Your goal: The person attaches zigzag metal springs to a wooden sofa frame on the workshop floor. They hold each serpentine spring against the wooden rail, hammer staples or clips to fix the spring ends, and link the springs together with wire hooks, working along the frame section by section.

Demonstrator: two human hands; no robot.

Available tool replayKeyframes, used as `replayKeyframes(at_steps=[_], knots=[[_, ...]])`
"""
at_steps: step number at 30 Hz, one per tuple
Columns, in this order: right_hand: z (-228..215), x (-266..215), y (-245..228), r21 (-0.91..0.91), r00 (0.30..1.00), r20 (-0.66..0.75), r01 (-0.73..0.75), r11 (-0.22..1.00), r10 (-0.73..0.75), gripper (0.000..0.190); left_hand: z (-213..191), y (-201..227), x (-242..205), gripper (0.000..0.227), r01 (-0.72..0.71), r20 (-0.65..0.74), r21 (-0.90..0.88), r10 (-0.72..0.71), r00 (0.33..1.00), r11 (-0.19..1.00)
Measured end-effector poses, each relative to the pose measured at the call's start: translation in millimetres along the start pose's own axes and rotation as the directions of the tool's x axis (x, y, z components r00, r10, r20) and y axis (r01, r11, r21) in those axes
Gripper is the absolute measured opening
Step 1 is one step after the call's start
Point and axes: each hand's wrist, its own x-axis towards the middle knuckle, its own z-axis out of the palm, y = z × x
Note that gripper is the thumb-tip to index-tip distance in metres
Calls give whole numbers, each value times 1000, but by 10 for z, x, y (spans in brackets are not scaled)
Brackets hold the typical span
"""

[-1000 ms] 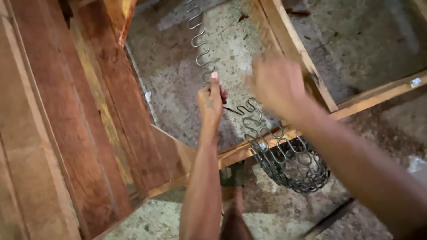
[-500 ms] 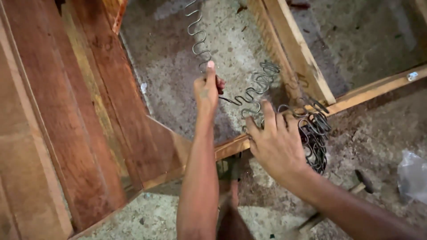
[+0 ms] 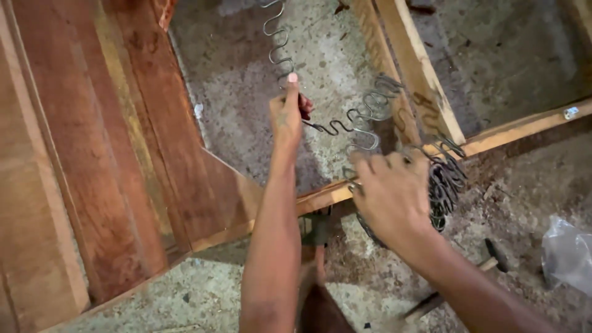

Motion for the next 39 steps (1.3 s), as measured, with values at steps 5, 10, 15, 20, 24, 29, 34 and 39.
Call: replayKeyframes(at_steps=[5,10,15,20,24,29,34,39], knots=[[-119,-134,42,151,987,-112,-100,983,118,54,36,-142,98,58,9,-21,-11,-9,1000,1000],[100,-47,63,46,961,-274,-8,999,21,55,45,-74,15,57,-41,12,21,40,999,999],[129,47,89,5,967,-250,56,998,-53,55,135,-77,24,57,-12,-2,-1,12,1000,1000],[-117,111,-37,-184,976,-148,133,974,-161,55,153,-55,27,56,48,-21,33,-47,999,998],[-67,169,-8,-315,990,-81,85,945,-116,51,186,-33,-34,56,24,-19,-23,-24,1000,999],[-217,369,-53,-126,988,154,-7,992,26,37,220,-96,-14,53,23,-21,-78,-24,999,997],[24,251,55,-18,1000,-16,0,1000,0,36,129,-141,69,56,-6,-22,-60,5,1000,998],[104,-42,172,90,987,-160,21,996,-7,29,-12,-290,208,54,-12,41,-175,19,999,984]])
